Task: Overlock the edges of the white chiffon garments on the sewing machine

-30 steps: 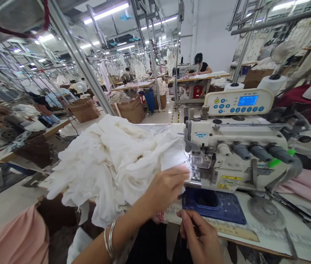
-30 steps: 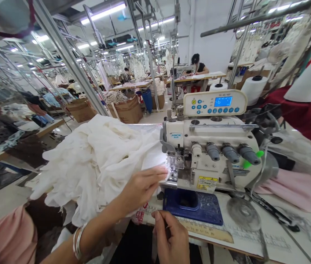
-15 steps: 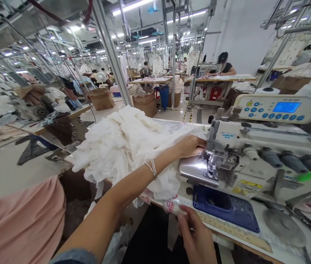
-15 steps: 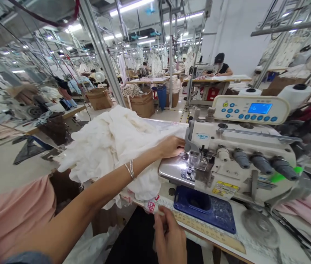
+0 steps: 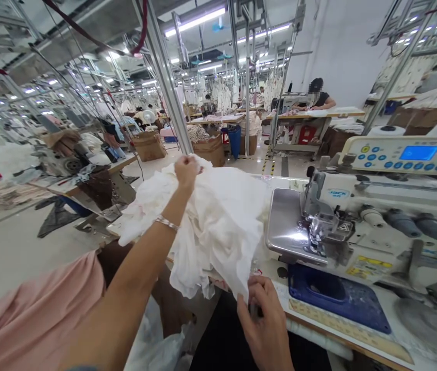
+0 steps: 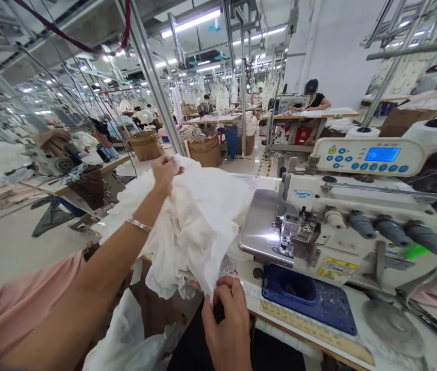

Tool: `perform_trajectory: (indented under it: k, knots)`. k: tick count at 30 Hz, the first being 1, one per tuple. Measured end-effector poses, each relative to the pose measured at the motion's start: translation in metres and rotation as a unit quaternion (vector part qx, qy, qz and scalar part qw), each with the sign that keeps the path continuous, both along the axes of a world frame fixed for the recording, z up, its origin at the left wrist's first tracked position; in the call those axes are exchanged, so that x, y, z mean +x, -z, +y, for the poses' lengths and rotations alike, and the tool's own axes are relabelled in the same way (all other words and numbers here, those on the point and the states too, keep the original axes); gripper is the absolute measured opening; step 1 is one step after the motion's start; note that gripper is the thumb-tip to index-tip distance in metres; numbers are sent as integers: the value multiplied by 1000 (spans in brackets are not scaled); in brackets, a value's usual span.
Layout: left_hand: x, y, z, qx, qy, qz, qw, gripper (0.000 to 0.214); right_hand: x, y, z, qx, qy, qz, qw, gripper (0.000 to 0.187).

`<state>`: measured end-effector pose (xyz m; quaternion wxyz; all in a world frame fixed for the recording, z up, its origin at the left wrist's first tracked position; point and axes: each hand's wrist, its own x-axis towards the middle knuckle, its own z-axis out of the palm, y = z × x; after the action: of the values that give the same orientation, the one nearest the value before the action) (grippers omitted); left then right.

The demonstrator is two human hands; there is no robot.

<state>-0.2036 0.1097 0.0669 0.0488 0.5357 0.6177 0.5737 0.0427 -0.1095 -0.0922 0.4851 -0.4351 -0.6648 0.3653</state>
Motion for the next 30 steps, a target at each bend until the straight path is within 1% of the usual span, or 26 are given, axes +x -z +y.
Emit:
perform_trajectory:
  k: [2,3,4,6,7,9,10,11,12,13,14,15,16,17,19,20,22,23,24,25,27,29,30]
  knots:
    - [-38,-3,-19,9,-35,12,999,39,-6,3,-8,49,-54,-16,997,15]
    - [-51,-2,-30,16,-47,26,998,41,-8,5,-11,65,-78,-22,995,18]
    - [-60,-1,-41,25,-53,44,997,42,-11,5,-13,73,-93,-26,993,19]
    - [-62,3,-65,42,-51,85,994,43,-14,5,-16,80,-102,-13,991,21]
    - [-57,5,-77,49,-44,104,992,41,-15,4,-17,86,-103,1,991,22]
    - [-36,9,-106,47,-13,134,990,30,-15,1,-19,84,-99,36,991,21]
    - [-22,11,-121,39,18,153,987,23,-14,-1,-19,74,-93,54,991,21]
    - [-8,12,-138,23,63,175,982,17,-13,-4,-18,58,-85,67,992,20]
    - [6,14,-154,2,126,205,971,15,-12,-6,-17,38,-75,75,994,19]
    - [17,16,-170,-21,199,241,950,14,-10,-8,-15,19,-67,80,994,19]
    - [26,19,-184,-43,246,266,931,12,-9,-10,-13,3,-60,83,995,19]
    - [32,25,-197,-64,277,288,914,9,-7,-12,-11,-7,-53,85,995,19]
    - [35,33,-207,-83,288,304,904,5,-7,-15,-8,-14,-45,88,995,19]
    - [36,43,-215,-98,281,314,902,8,-6,-18,-5,-17,-36,93,995,19]
    - [28,68,-223,-109,252,333,902,19,-7,-26,1,-24,-33,112,993,19]
    - [22,80,-223,-100,237,340,905,18,-8,-32,4,-29,-40,125,991,19]
    - [7,100,-216,-55,192,332,922,12,-12,-46,11,-27,-72,148,986,21]
    - [0,106,-210,-33,164,311,936,14,-14,-55,15,-18,-89,153,984,22]
    - [-7,108,-205,-27,134,278,951,16,-15,-64,19,-10,-103,151,983,23]
    - [-12,109,-201,-36,107,237,965,17,-17,-74,24,-6,-113,141,984,23]
    - [-16,107,-195,-92,73,141,983,23,-20,-92,34,-15,-120,105,987,20]
    - [-11,107,-195,-135,73,72,986,31,-24,-108,43,-15,-110,77,991,18]
    - [-6,109,-195,-132,80,57,986,37,-27,-115,47,-2,-106,70,992,18]
